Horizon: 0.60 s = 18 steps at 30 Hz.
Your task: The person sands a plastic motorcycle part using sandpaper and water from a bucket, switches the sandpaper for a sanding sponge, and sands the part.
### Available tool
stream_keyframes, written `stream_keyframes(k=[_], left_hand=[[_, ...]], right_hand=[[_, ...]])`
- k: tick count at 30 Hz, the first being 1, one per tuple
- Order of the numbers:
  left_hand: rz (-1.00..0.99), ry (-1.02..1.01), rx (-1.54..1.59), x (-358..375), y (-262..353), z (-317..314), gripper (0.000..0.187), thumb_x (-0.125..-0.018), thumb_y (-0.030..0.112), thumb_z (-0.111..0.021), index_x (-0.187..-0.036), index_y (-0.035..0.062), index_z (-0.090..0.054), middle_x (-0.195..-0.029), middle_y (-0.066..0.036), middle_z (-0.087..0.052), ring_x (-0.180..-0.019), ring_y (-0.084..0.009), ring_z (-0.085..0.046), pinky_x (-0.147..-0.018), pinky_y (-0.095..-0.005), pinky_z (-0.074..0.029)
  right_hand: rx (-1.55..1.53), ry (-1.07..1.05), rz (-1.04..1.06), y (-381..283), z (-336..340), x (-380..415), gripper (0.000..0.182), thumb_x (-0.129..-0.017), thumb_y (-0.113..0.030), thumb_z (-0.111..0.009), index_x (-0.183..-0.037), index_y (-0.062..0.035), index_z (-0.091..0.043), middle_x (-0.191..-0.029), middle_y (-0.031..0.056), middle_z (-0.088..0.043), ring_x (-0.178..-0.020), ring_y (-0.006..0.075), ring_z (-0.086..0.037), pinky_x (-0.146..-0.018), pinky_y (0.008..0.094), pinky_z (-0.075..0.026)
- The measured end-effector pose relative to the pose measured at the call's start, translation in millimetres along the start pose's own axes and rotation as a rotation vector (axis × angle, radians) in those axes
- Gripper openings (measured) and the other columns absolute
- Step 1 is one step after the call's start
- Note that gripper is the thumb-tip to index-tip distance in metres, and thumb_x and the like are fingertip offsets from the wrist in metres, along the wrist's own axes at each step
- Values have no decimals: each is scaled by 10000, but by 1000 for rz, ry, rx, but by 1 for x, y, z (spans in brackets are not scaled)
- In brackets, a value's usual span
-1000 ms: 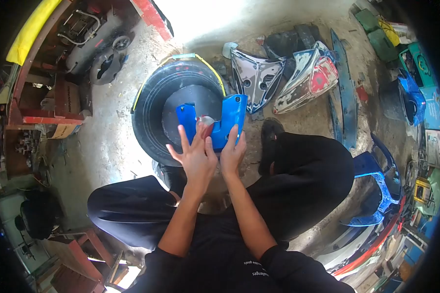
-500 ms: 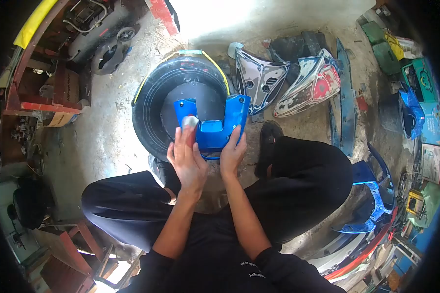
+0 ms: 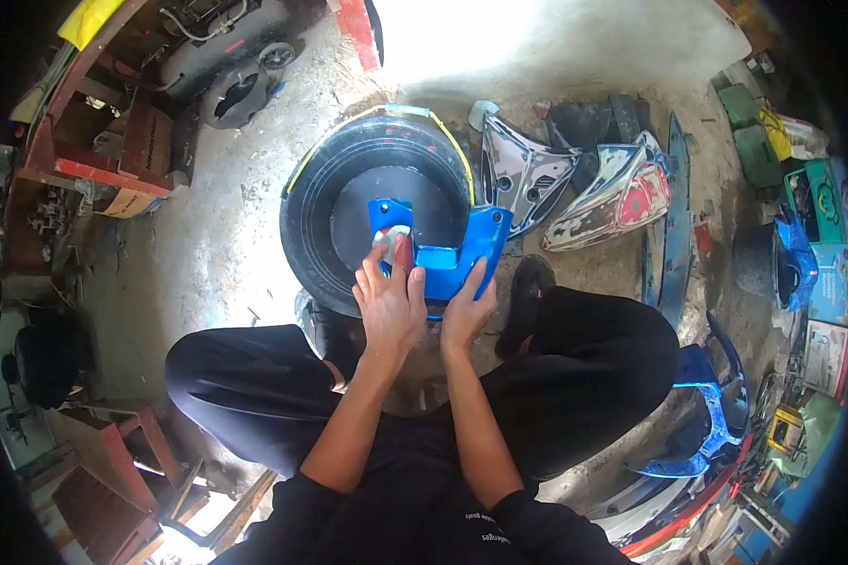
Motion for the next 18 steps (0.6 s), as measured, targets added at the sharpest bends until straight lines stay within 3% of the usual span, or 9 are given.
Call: stream_keyframes(k=[3,8,10,12,15,18], left_hand=[[50,-60,27,5,-6,-1,558,-995,374,-556,-1444,44,-522,-1388,-181,-454,-1229,-379,-462,-972,-511,-381],[36,8,-15,20,-9,-1,505,-990,334,-562,-1401,40,-562,-1418,-152,-464,-1271,-371,-465,-984,-521,-400],[49,-54,-28,13,-15,-1,470,-994,298,-553,-1389,44,-573,-1429,-134,-484,-1250,-349,-508,-971,-509,-429],[26,26,38,-2,-15,0,435,-1003,267,-534,-1378,53,-583,-1437,-131,-498,-1228,-343,-550,-965,-502,-449],[144,-39,104,-17,-20,-17,473,-1018,262,-501,-1454,77,-509,-1522,-118,-453,-1276,-352,-531,-1002,-498,-439],[93,7,16,15,-11,-26,483,-1026,263,-485,-1487,119,-488,-1564,-93,-422,-1307,-354,-515,-1040,-503,-412]], right_hand=[[120,26,30,-5,1,1,580,-1049,-476,-489,-1001,79,-648,-850,201,-680,-752,298,-649,-729,429,-489],[157,60,61,-5,3,2,591,-1050,-477,-484,-988,87,-648,-837,215,-670,-780,328,-646,-747,438,-484],[220,99,86,-9,0,2,581,-1053,-467,-485,-984,86,-651,-840,215,-667,-777,327,-640,-754,441,-480],[155,105,111,-15,-1,5,559,-1053,-449,-493,-977,82,-651,-844,215,-668,-775,326,-639,-750,445,-475],[138,104,112,-11,-1,3,531,-1050,-428,-508,-965,76,-649,-843,220,-670,-784,340,-643,-751,448,-475],[214,117,124,-9,1,2,526,-1050,-425,-510,-969,76,-650,-848,225,-671,-787,350,-644,-755,448,-477]])
Point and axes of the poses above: each hand's wrist, its own x-axis away from the middle knuckle, its own z-axis out of the back of the hand, y = z × x, the point moved 5 cm from there along -x, towards the middle knuckle
